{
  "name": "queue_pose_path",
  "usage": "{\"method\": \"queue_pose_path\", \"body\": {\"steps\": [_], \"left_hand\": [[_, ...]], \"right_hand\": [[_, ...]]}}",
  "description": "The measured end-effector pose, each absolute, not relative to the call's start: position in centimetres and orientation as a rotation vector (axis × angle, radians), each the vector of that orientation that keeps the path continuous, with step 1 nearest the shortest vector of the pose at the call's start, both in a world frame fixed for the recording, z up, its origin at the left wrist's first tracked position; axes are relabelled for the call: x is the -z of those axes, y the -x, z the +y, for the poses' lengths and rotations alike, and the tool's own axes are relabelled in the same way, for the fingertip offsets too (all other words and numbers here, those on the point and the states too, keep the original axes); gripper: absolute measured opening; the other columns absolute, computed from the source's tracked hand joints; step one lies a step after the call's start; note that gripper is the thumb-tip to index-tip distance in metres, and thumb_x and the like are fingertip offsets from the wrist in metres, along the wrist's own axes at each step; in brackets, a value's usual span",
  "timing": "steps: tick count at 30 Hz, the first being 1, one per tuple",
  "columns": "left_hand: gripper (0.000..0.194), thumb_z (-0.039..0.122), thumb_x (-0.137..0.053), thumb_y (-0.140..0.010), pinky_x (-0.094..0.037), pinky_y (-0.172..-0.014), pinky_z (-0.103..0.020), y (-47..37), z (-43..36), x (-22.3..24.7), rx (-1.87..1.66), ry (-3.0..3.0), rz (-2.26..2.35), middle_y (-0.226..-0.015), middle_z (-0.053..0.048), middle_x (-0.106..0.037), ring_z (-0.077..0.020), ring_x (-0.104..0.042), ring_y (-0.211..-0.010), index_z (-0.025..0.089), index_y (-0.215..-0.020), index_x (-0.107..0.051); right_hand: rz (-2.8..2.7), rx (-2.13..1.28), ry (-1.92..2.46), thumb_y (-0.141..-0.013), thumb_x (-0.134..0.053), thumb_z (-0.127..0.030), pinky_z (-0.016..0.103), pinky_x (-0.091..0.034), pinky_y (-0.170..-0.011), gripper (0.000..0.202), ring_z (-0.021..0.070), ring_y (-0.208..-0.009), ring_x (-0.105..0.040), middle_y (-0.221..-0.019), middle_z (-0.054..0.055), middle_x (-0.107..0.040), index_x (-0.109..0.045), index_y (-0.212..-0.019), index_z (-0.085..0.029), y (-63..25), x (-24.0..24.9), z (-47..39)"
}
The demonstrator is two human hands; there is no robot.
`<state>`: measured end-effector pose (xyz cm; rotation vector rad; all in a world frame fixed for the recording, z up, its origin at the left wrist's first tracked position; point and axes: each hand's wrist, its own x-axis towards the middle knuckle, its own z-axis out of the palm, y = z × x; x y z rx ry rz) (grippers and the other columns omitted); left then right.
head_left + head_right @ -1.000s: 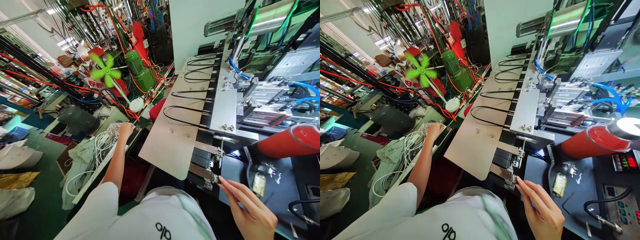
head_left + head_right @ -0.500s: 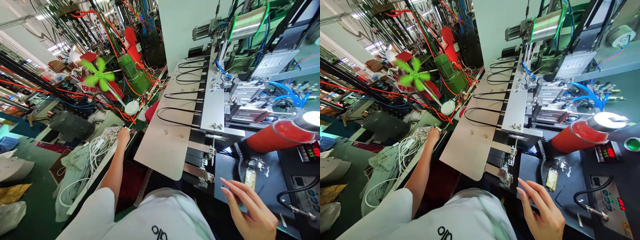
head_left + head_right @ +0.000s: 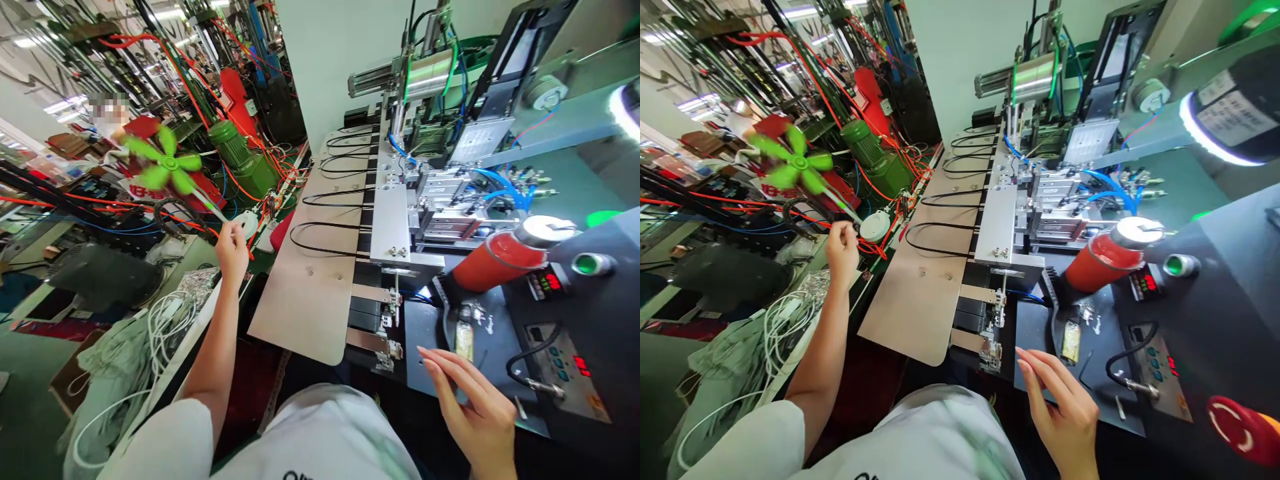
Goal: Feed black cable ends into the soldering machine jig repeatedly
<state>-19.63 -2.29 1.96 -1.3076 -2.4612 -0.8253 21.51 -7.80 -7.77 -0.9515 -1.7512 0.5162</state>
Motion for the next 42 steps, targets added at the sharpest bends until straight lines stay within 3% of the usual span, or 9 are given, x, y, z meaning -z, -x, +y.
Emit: {"method": "queue_pose_path", "body": {"steps": [3,5,8,13,19,26,31,37,42], "left_hand": [[0.021,0.035,-0.05,-0.093,-0.047,-0.063,-0.021,11.5,-0.2,-4.2,1.288,2.311,-2.217,-0.081,-0.001,-0.062,-0.0104,-0.058,-0.064,0.018,-0.098,-0.06],[0.02,0.034,-0.056,-0.09,-0.044,-0.056,-0.019,6.1,-0.1,-4.7,1.183,2.954,-2.08,-0.075,0.0,-0.061,-0.0085,-0.057,-0.057,0.017,-0.091,-0.065],[0.017,0.029,-0.056,-0.09,-0.042,-0.055,-0.018,1.2,-0.7,-4.2,0.951,3.362,-1.866,-0.073,0.001,-0.059,-0.0072,-0.056,-0.055,0.016,-0.086,-0.067],[0.019,0.026,-0.054,-0.093,-0.042,-0.059,-0.02,0.0,-0.7,-2.3,0.818,3.369,-1.665,-0.075,0.0,-0.06,-0.009,-0.056,-0.061,0.016,-0.082,-0.066],[0.018,0.022,-0.053,-0.094,-0.039,-0.062,-0.021,0.4,-1.0,-2.0,0.569,3.44,-1.3,-0.076,-0.001,-0.059,-0.0104,-0.054,-0.068,0.015,-0.087,-0.068],[0.018,0.024,-0.056,-0.092,-0.041,-0.065,-0.02,-1.3,-2.1,-1.3,1.249,3.22,-1.833,-0.075,0.0,-0.06,-0.0099,-0.054,-0.068,0.015,-0.08,-0.065],[0.023,0.03,-0.055,-0.092,-0.042,-0.063,-0.021,-1.8,-2.3,-1.1,1.389,3.176,-2.003,-0.076,-0.001,-0.061,-0.0099,-0.053,-0.066,0.015,-0.077,-0.063],[0.021,0.032,-0.054,-0.09,-0.042,-0.066,-0.023,-0.4,-0.8,-1.1,1.041,3.043,-2.037,-0.079,-0.002,-0.062,-0.0129,-0.056,-0.07,0.018,-0.083,-0.067],[0.025,0.029,-0.048,-0.091,-0.039,-0.068,-0.025,0.5,0.9,-0.2,0.599,2.992,-2.164,-0.078,-0.001,-0.067,-0.0153,-0.058,-0.075,0.019,-0.077,-0.066]], "right_hand": [[-1.679,-0.666,0.952,-0.089,-0.059,-0.014,0.027,-0.055,-0.072,0.016,0.0171,-0.077,-0.069,-0.089,0.004,-0.073,-0.072,-0.094,-0.023,-20.1,6.0,-7.2],[-1.594,-0.805,0.976,-0.091,-0.058,-0.018,0.027,-0.054,-0.067,0.015,0.0163,-0.073,-0.068,-0.085,0.003,-0.073,-0.073,-0.092,-0.022,-19.0,4.8,-6.9],[-1.372,-1.012,1.055,-0.091,-0.059,-0.026,0.024,-0.051,-0.056,0.013,0.0136,-0.063,-0.064,-0.08,0.002,-0.07,-0.071,-0.093,-0.021,-17.3,3.8,-6.5],[-1.167,-1.123,1.075,-0.088,-0.061,-0.031,0.023,-0.043,-0.053,0.014,0.0118,-0.059,-0.056,-0.072,0.0,-0.062,-0.066,-0.085,-0.019,-16.6,4.3,-5.9],[-1.454,-1.228,1.008,-0.086,-0.062,-0.025,0.024,-0.035,-0.055,0.021,0.0108,-0.059,-0.047,-0.063,-0.002,-0.055,-0.061,-0.067,-0.017,-18.5,4.1,-5.2],[-1.099,-0.77,1.005,-0.09,-0.058,-0.023,0.025,-0.037,-0.055,0.017,0.0118,-0.061,-0.047,-0.066,-0.001,-0.053,-0.059,-0.074,-0.019,-15.2,4.4,-5.5],[-1.058,-0.653,1.026,-0.092,-0.055,-0.021,0.024,-0.036,-0.054,0.019,0.0103,-0.057,-0.043,-0.064,-0.003,-0.047,-0.053,-0.073,-0.02,-13.7,4.5,-5.6],[-1.219,-0.817,1.158,-0.093,-0.055,-0.028,0.023,-0.035,-0.053,0.022,0.0101,-0.057,-0.046,-0.065,-0.003,-0.052,-0.059,-0.073,-0.019,-15.9,4.6,-4.9],[-1.169,-0.806,1.32,-0.09,-0.056,-0.036,0.023,-0.037,-0.054,0.027,0.0108,-0.057,-0.047,-0.062,-0.003,-0.053,-0.06,-0.071,-0.017,-17.6,5.5,-4.5]]}}
